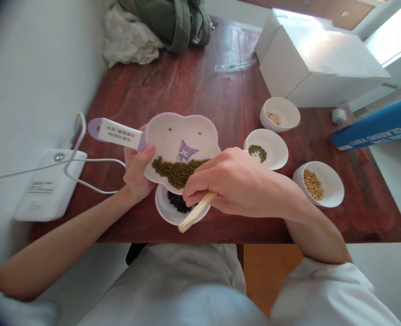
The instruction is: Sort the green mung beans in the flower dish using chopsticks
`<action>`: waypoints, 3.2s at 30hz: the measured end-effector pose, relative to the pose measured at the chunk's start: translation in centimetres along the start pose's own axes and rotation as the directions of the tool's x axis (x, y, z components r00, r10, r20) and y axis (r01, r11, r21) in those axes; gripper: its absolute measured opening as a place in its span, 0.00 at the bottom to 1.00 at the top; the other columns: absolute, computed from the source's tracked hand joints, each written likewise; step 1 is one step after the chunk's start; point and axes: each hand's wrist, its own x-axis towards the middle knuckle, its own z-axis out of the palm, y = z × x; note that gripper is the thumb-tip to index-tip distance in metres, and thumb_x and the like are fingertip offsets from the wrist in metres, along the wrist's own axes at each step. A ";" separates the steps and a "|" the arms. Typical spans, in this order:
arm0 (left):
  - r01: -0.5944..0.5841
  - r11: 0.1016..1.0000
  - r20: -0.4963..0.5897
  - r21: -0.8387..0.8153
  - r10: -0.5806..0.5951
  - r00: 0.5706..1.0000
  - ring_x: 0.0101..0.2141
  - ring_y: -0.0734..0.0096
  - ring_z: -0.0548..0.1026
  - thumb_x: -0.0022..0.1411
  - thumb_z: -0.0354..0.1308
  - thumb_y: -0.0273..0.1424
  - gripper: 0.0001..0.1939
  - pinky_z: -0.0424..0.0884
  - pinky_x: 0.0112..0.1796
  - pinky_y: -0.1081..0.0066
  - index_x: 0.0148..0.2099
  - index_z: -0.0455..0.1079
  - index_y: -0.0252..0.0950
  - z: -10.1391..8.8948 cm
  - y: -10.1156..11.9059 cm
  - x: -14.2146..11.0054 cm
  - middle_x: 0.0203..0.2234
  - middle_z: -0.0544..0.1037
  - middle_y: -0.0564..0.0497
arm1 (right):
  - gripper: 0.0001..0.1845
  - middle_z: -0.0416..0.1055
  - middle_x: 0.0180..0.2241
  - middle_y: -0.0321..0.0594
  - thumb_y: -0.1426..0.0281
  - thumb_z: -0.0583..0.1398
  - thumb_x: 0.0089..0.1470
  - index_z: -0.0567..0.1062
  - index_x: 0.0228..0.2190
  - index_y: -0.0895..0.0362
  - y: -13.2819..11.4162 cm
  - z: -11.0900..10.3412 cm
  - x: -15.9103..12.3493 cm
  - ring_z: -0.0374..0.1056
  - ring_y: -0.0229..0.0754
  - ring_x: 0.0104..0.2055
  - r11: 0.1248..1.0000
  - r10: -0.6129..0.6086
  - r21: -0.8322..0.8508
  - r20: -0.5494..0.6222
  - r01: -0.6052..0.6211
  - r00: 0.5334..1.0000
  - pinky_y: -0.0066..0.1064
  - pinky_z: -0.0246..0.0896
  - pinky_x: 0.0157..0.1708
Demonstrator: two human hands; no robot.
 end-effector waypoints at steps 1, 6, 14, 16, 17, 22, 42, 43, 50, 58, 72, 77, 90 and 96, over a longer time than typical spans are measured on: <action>0.004 1.000 0.004 0.005 -0.004 1.000 0.50 0.51 0.85 0.70 0.65 0.52 0.21 0.83 0.55 0.54 0.57 0.80 0.47 0.1 0.2 0.0 0.39 0.85 0.49 | 0.12 0.87 0.36 0.34 0.80 0.64 0.66 0.86 0.39 0.54 0.1 0.0 0.0 0.79 0.34 0.33 1.000 -0.002 0.015 -0.014 0.002 1.000 0.26 0.63 0.35; 0.004 1.000 0.012 0.006 -0.004 1.000 0.50 0.49 0.85 0.68 0.67 0.52 0.21 0.82 0.56 0.50 0.55 0.80 0.47 0.5 0.9 0.1 0.39 0.85 0.48 | 0.10 0.86 0.33 0.31 0.79 0.66 0.66 0.86 0.37 0.53 0.4 0.1 0.0 0.77 0.30 0.29 0.997 -0.058 0.042 -0.078 0.061 0.995 0.24 0.61 0.32; 0.006 1.000 0.040 -0.009 -0.005 0.999 0.52 0.49 0.84 0.68 0.67 0.53 0.22 0.81 0.58 0.50 0.55 0.80 0.46 0.7 1.2 0.2 0.40 0.84 0.47 | 0.09 0.86 0.34 0.37 0.73 0.64 0.70 0.86 0.42 0.54 0.5 0.0 0.2 0.77 0.35 0.30 0.994 -0.023 -0.111 -0.151 0.007 0.988 0.28 0.60 0.32; 0.019 1.000 0.046 -0.008 -0.019 0.999 0.51 0.49 0.84 0.67 0.67 0.53 0.23 0.80 0.58 0.50 0.57 0.80 0.46 0.6 1.1 0.2 0.40 0.84 0.47 | 0.09 0.86 0.34 0.36 0.73 0.63 0.69 0.86 0.42 0.54 0.6 0.4 0.3 0.75 0.35 0.29 0.973 0.023 -0.222 -0.173 -0.061 0.985 0.30 0.56 0.31; 0.029 1.000 0.047 -0.005 -0.028 0.998 0.50 0.50 0.84 0.67 0.67 0.53 0.24 0.81 0.58 0.51 0.58 0.79 0.46 0.5 1.1 0.2 0.40 0.84 0.47 | 0.10 0.85 0.32 0.36 0.74 0.63 0.69 0.86 0.42 0.54 0.6 0.7 0.4 0.73 0.35 0.27 0.953 0.049 -0.287 -0.182 -0.101 0.982 0.32 0.53 0.30; 0.034 0.999 0.038 0.005 -0.034 0.999 0.45 0.53 0.85 0.67 0.67 0.54 0.24 0.82 0.55 0.53 0.57 0.79 0.46 0.4 1.0 0.1 0.37 0.84 0.49 | 0.16 0.83 0.29 0.35 0.80 0.59 0.64 0.84 0.41 0.53 0.4 2.1 1.0 0.67 0.36 0.25 0.875 0.146 -0.455 -0.076 -0.165 0.986 0.36 0.40 0.29; -0.001 1.000 0.094 -0.025 0.003 0.996 0.45 0.57 0.84 0.70 0.66 0.49 0.18 0.80 0.57 0.56 0.52 0.80 0.43 0.3 0.8 0.1 0.37 0.84 0.49 | 0.05 0.84 0.30 0.35 0.75 0.65 0.67 0.82 0.38 0.54 0.5 3.1 2.1 0.67 0.38 0.25 0.839 0.164 -0.527 0.009 -0.134 0.986 0.37 0.37 0.29; -0.011 0.999 0.093 -0.030 0.013 0.996 0.44 0.58 0.85 0.70 0.66 0.48 0.17 0.80 0.57 0.56 0.52 0.80 0.43 0.3 0.8 0.1 0.37 0.84 0.50 | 0.05 0.84 0.30 0.35 0.75 0.65 0.68 0.82 0.39 0.54 0.5 3.2 2.2 0.68 0.38 0.25 0.837 0.164 -0.531 0.008 -0.135 0.986 0.37 0.36 0.29; -0.007 1.000 0.090 -0.009 0.007 0.996 0.46 0.55 0.85 0.69 0.67 0.49 0.18 0.80 0.58 0.55 0.52 0.81 0.43 0.3 0.6 0.2 0.37 0.85 0.49 | 0.04 0.84 0.30 0.36 0.75 0.65 0.68 0.80 0.39 0.55 0.5 3.5 2.5 0.69 0.39 0.26 0.811 0.152 -0.572 0.006 -0.121 0.988 0.37 0.36 0.29; -0.018 0.999 0.068 -0.044 0.021 0.997 0.53 0.52 0.85 0.69 0.67 0.48 0.17 0.80 0.58 0.56 0.51 0.81 0.43 0.6 0.7 0.4 0.37 0.85 0.49 | 0.07 0.82 0.28 0.36 0.75 0.62 0.70 0.81 0.41 0.55 0.3 3.6 2.6 0.67 0.38 0.24 0.798 0.130 -0.593 -0.011 -0.111 0.992 0.37 0.36 0.28; -0.042 0.997 -0.004 -0.072 0.042 0.999 0.43 0.58 0.86 0.70 0.69 0.42 0.13 0.84 0.51 0.61 0.52 0.82 0.45 0.2 -0.1 0.0 0.38 0.85 0.52 | 0.09 0.81 0.27 0.38 0.72 0.59 0.73 0.81 0.43 0.54 -0.2 3.6 3.0 0.70 0.41 0.25 0.769 0.159 -0.628 0.011 -0.117 0.987 0.36 0.35 0.28; -0.016 0.997 0.011 -0.074 0.017 1.000 0.44 0.58 0.85 0.71 0.67 0.45 0.13 0.83 0.50 0.61 0.49 0.81 0.44 0.6 0.4 0.1 0.36 0.84 0.51 | 0.07 0.80 0.26 0.37 0.72 0.61 0.71 0.80 0.39 0.55 0.0 3.2 2.7 0.66 0.39 0.23 0.770 0.134 -0.625 -0.038 -0.129 0.990 0.37 0.34 0.28; -0.010 1.000 0.075 -0.030 0.012 0.997 0.38 0.62 0.80 0.69 0.66 0.51 0.17 0.80 0.51 0.60 0.46 0.80 0.44 0.4 0.6 0.1 0.38 0.81 0.50 | 0.13 0.80 0.26 0.37 0.73 0.59 0.65 0.84 0.41 0.53 1.1 1.1 1.0 0.66 0.39 0.25 0.901 0.159 -0.396 -0.077 -0.176 0.984 0.35 0.43 0.30; 0.006 1.000 0.080 0.010 -0.007 0.997 0.42 0.56 0.82 0.68 0.65 0.55 0.21 0.81 0.52 0.56 0.49 0.82 0.44 0.8 1.1 0.3 0.39 0.83 0.48 | 0.12 0.79 0.25 0.33 0.70 0.59 0.70 0.84 0.39 0.52 0.9 0.7 1.2 0.64 0.37 0.22 0.951 0.178 -0.237 -0.112 -0.200 0.978 0.33 0.52 0.30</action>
